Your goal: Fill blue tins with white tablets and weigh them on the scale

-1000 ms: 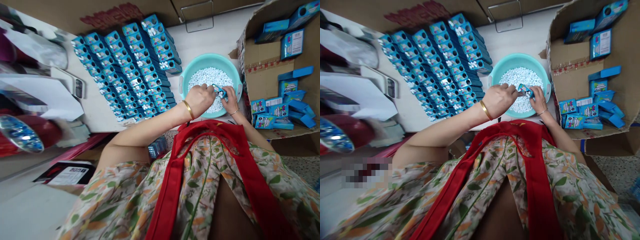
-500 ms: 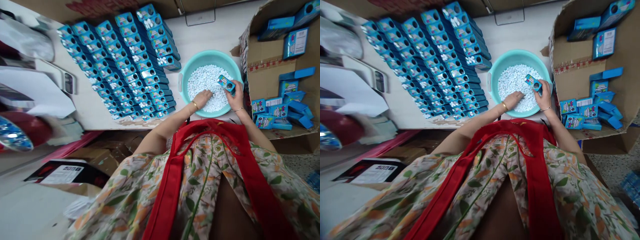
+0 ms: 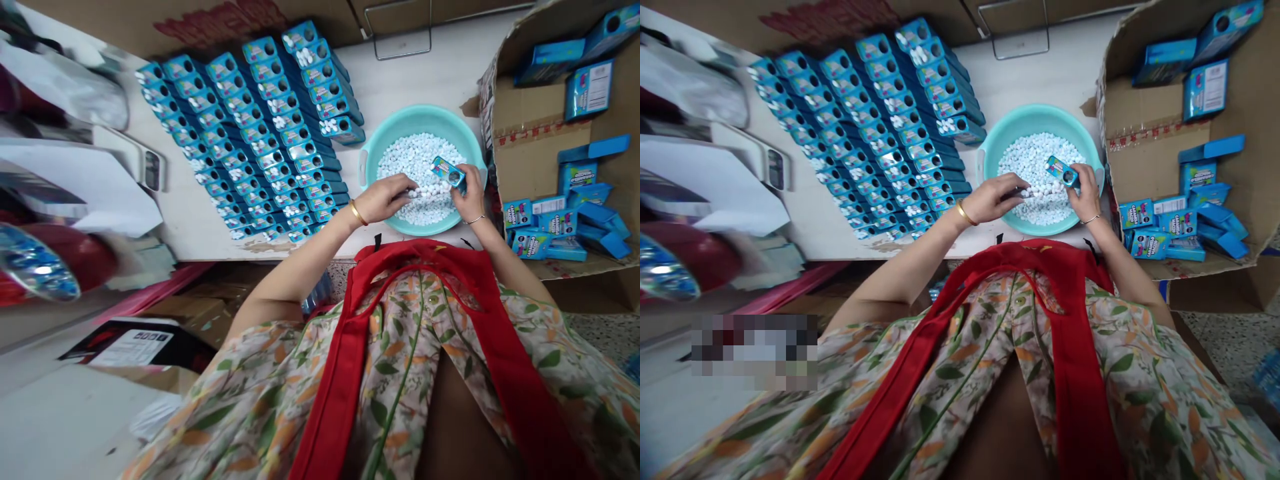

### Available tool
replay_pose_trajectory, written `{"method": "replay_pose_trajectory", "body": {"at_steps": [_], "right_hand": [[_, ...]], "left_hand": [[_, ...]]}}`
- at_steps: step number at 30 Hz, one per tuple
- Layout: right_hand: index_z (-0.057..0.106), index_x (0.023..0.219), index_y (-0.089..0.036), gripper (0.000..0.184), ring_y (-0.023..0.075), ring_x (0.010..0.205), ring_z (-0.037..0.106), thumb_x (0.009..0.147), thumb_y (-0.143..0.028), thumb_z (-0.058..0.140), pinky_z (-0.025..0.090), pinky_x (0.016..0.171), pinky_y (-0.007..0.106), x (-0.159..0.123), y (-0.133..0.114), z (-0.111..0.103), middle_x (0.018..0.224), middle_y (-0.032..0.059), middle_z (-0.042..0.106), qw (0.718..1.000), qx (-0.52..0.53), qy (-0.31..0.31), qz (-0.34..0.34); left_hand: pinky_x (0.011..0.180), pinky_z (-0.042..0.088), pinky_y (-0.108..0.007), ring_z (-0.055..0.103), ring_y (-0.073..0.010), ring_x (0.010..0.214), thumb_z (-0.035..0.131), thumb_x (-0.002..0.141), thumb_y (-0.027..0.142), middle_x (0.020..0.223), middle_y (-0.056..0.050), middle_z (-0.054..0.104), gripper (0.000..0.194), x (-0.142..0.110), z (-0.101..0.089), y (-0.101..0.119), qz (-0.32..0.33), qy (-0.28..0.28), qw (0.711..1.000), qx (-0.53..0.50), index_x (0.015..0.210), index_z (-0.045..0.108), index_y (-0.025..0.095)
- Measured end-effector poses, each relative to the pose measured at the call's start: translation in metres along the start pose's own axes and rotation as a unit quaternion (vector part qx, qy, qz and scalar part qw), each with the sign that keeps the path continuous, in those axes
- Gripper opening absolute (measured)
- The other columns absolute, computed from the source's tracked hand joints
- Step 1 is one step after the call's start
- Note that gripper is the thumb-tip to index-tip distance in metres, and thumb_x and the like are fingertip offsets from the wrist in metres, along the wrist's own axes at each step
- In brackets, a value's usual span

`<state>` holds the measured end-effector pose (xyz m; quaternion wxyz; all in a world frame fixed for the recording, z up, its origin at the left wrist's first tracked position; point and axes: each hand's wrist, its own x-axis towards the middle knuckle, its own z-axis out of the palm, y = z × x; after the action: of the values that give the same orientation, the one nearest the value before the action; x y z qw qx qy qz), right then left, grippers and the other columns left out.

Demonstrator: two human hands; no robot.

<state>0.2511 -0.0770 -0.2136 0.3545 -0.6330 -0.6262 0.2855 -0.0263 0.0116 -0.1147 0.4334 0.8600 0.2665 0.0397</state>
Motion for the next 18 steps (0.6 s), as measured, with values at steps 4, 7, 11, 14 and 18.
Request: {"method": "replay_pose_trajectory", "body": {"at_steps": [4, 7, 11, 14, 18], "right_hand": [[0.053, 0.133, -0.025, 0.041, 0.0342, 0.129, 0.056, 0.096, -0.043, 0.053, 0.046, 0.115, 0.064, -0.003, -0.002, 0.009, 0.131, 0.0143, 0.060, 1.000, 0.000, -0.012, -0.022], [0.053, 0.133, -0.026, 0.041, 0.0330, 0.129, 0.056, 0.094, -0.036, 0.053, 0.046, 0.115, 0.063, -0.006, -0.004, 0.016, 0.132, 0.0134, 0.060, 0.999, 0.001, -0.012, -0.044], [0.053, 0.133, -0.027, 0.039, 0.0317, 0.127, 0.058, 0.094, -0.034, 0.052, 0.047, 0.114, 0.062, -0.008, -0.006, 0.020, 0.129, 0.0120, 0.061, 0.999, 0.000, 0.001, -0.042], [0.052, 0.132, -0.025, 0.039, 0.0326, 0.126, 0.058, 0.096, -0.041, 0.051, 0.047, 0.113, 0.063, -0.008, -0.005, 0.019, 0.129, 0.0137, 0.061, 0.999, -0.002, 0.018, -0.033], [0.051, 0.132, -0.026, 0.044, 0.0344, 0.128, 0.057, 0.098, -0.053, 0.050, 0.046, 0.114, 0.063, -0.005, -0.004, 0.012, 0.131, 0.0153, 0.061, 1.000, -0.004, 0.025, 0.005]], "left_hand": [[0.092, 0.052, -0.038, 0.066, -0.0270, 0.108, 0.048, 0.099, 0.021, 0.116, -0.016, 0.068, 0.029, 0.019, -0.026, 0.041, -0.065, -0.050, 0.984, 0.157, 0.122, 0.064, 0.012], [0.084, 0.053, -0.039, 0.066, -0.0283, 0.104, 0.041, 0.100, 0.013, 0.112, -0.018, 0.068, 0.031, 0.033, -0.029, 0.079, -0.110, -0.076, 0.959, 0.249, 0.118, 0.066, 0.011], [0.082, 0.052, -0.040, 0.065, -0.0292, 0.105, 0.033, 0.103, 0.013, 0.108, -0.017, 0.068, 0.036, 0.034, -0.029, 0.105, -0.114, -0.057, 0.951, 0.280, 0.109, 0.068, 0.014], [0.087, 0.051, -0.039, 0.062, -0.0270, 0.107, 0.039, 0.105, 0.020, 0.111, -0.014, 0.067, 0.028, 0.026, -0.031, 0.075, -0.114, 0.008, 0.959, 0.258, 0.114, 0.065, 0.019], [0.092, 0.048, -0.043, 0.059, -0.0292, 0.112, 0.045, 0.101, 0.018, 0.125, -0.015, 0.063, 0.029, 0.026, -0.010, -0.011, -0.188, 0.042, 0.953, 0.233, 0.126, 0.060, 0.018]]}}
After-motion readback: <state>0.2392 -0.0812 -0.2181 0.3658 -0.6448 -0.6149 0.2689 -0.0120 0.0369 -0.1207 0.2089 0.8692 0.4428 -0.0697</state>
